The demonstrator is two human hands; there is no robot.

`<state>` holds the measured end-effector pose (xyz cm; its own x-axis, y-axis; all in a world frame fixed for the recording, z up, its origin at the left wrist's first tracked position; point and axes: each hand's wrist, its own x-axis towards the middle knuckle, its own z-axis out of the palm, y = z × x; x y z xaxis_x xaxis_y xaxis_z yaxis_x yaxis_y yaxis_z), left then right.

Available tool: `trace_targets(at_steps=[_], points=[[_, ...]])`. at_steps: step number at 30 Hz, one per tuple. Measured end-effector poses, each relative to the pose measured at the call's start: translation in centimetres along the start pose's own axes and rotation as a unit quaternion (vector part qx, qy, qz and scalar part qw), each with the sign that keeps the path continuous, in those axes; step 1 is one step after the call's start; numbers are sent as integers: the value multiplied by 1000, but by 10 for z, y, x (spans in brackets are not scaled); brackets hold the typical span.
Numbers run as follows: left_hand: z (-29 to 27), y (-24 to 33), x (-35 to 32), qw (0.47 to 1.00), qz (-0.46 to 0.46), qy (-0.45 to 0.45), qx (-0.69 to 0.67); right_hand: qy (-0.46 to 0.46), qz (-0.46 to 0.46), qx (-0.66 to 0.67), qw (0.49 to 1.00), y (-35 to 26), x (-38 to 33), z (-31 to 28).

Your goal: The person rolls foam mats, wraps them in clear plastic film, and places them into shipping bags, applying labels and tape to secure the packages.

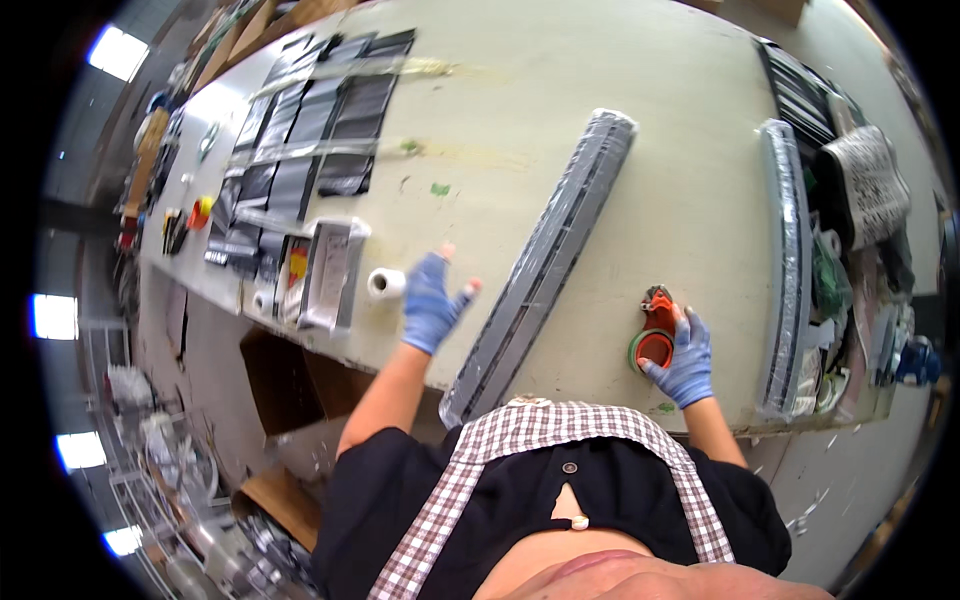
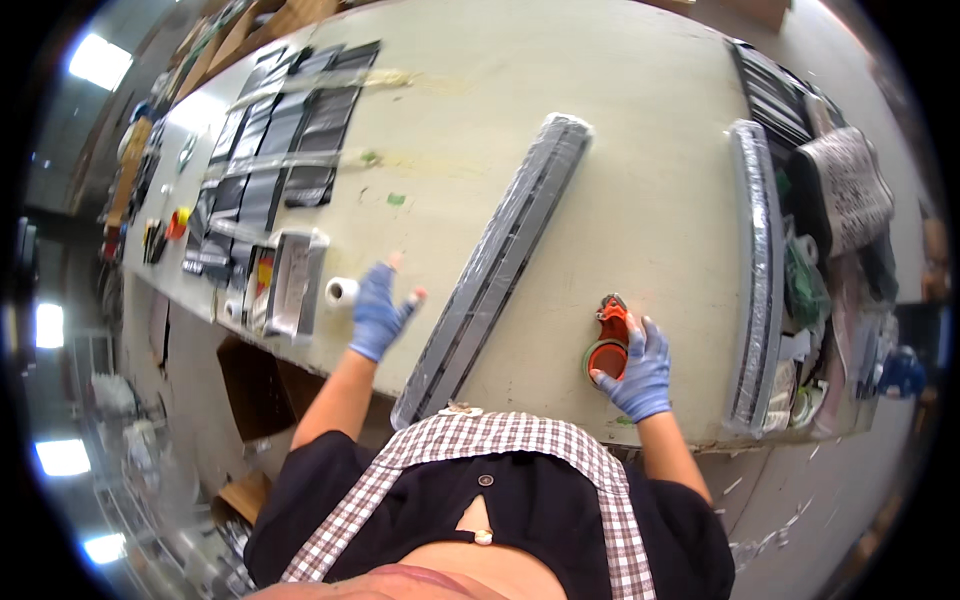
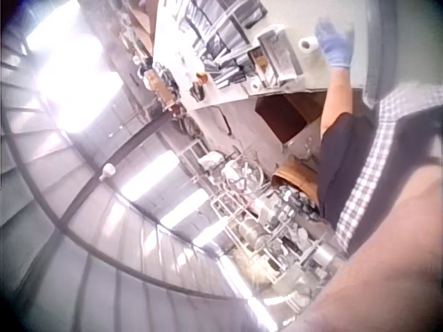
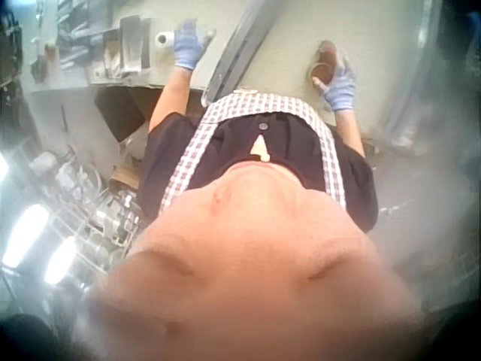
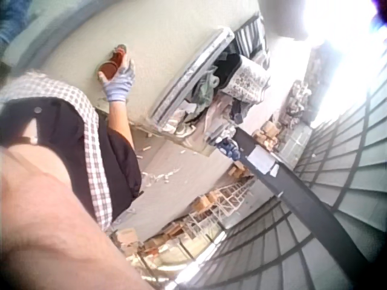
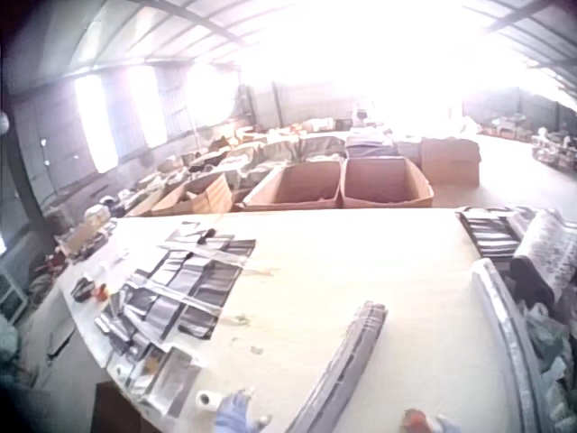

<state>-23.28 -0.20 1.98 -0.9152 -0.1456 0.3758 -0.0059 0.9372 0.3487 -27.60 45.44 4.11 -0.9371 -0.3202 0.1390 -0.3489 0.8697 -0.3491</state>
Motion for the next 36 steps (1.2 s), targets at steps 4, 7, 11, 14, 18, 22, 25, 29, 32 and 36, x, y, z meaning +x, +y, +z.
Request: trace_targets(at_steps=[4,7,11,14,18,22,25,29,32,36], points=[[-36,-51,7,959,-131,-18,251,-45,173,148,973,62,-22,34],[-42,-89,-19,953,-254,-97,136,-23,239,-2,971,106,-35,21],[-59,-114,-38,928,-328,-115,135,25,312,-186,931,126,-35,-16],[-76,-104,-40,904,-345,-135,214,165,152,-225,948,100,-29,-24],[-85,-32,-46,925,-166,-28,341,123,-60,-66,988,20,-1,-16],[-79,17,-90,972,-110,-199,-54,-11,-117,85,989,-53,25,-5],[-80,83,-128,929,-136,-333,-87,-34,-130,126,983,-73,51,20],[-82,82,-131,910,-199,-332,-150,43,-98,139,985,-52,113,63],[-90,33,-171,829,-229,-320,-397,73,-13,156,985,-27,178,78],[-123,-26,-216,749,-283,-333,-499,6,87,348,934,-5,227,88]])
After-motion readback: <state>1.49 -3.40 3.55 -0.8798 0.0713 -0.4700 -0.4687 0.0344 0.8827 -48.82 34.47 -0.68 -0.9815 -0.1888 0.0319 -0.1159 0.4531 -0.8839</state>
